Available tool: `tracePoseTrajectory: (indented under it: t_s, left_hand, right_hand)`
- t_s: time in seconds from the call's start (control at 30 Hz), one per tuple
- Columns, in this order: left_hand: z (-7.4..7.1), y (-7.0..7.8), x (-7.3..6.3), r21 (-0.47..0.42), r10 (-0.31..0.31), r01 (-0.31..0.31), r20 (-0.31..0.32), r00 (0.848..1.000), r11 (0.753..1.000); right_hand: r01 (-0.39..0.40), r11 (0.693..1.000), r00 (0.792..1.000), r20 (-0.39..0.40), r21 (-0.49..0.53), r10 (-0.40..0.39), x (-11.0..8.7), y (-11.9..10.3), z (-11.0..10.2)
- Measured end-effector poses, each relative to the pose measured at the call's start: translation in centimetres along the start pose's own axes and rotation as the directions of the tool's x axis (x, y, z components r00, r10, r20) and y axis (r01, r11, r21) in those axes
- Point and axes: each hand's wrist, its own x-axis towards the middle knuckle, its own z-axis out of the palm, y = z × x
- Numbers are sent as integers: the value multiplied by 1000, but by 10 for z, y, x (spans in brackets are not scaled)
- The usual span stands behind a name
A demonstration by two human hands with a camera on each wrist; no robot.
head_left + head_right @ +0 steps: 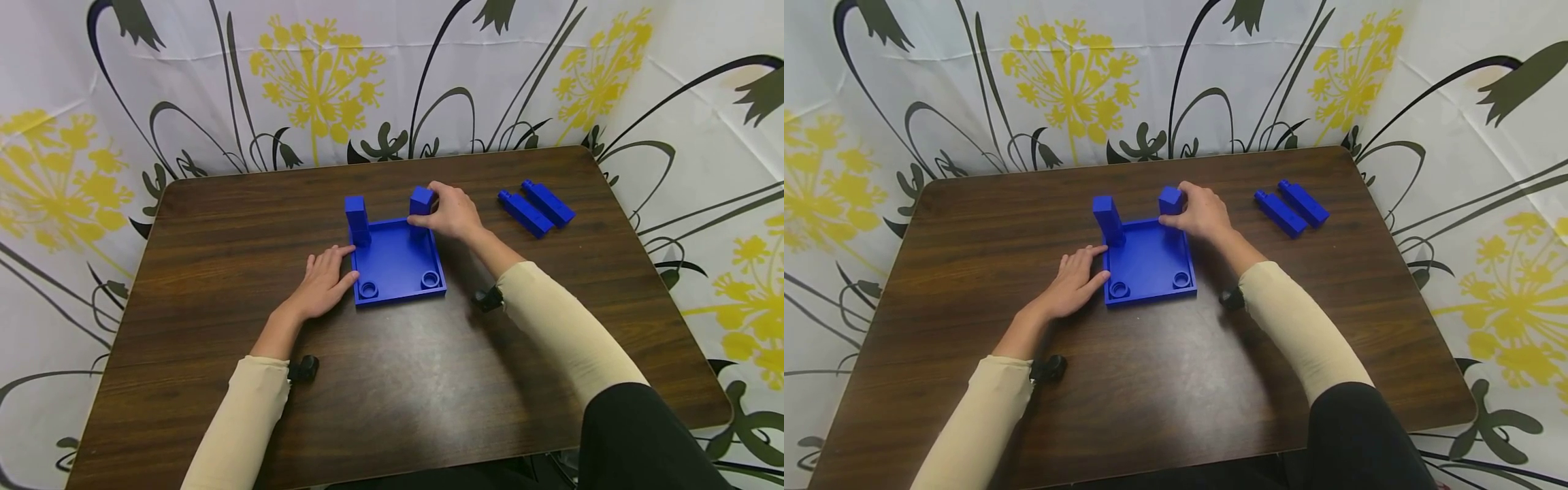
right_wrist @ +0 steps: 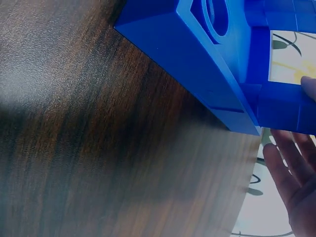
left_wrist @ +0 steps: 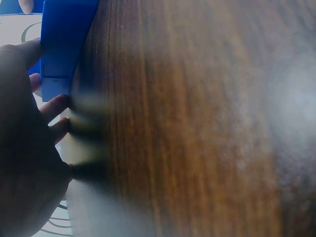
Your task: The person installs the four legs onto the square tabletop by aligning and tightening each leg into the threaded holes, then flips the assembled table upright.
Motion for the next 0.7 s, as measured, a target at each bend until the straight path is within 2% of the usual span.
tracePoseTrajectory:
  t_s: [0.17,0.37,0.5,0.7]
  left_hand:
    - [0,0,0,5,-3,3,5,1000,1000]
    - [0,1,0,-3,-1,1,6,1000,1000]
    - [-1,1,0,-1,-5,5,10,1000,1000]
    - [-1,0,0,-2,-11,11,14,1000,1000]
  right_hand:
    - [10,1000,1000,26,-9,-10,0,-1,-2]
    - [32,999,992,125,-15,-29,0,2,-5]
    - [92,992,976,192,80,-106,1,7,-8]
    - [189,950,939,237,250,-249,6,14,-12]
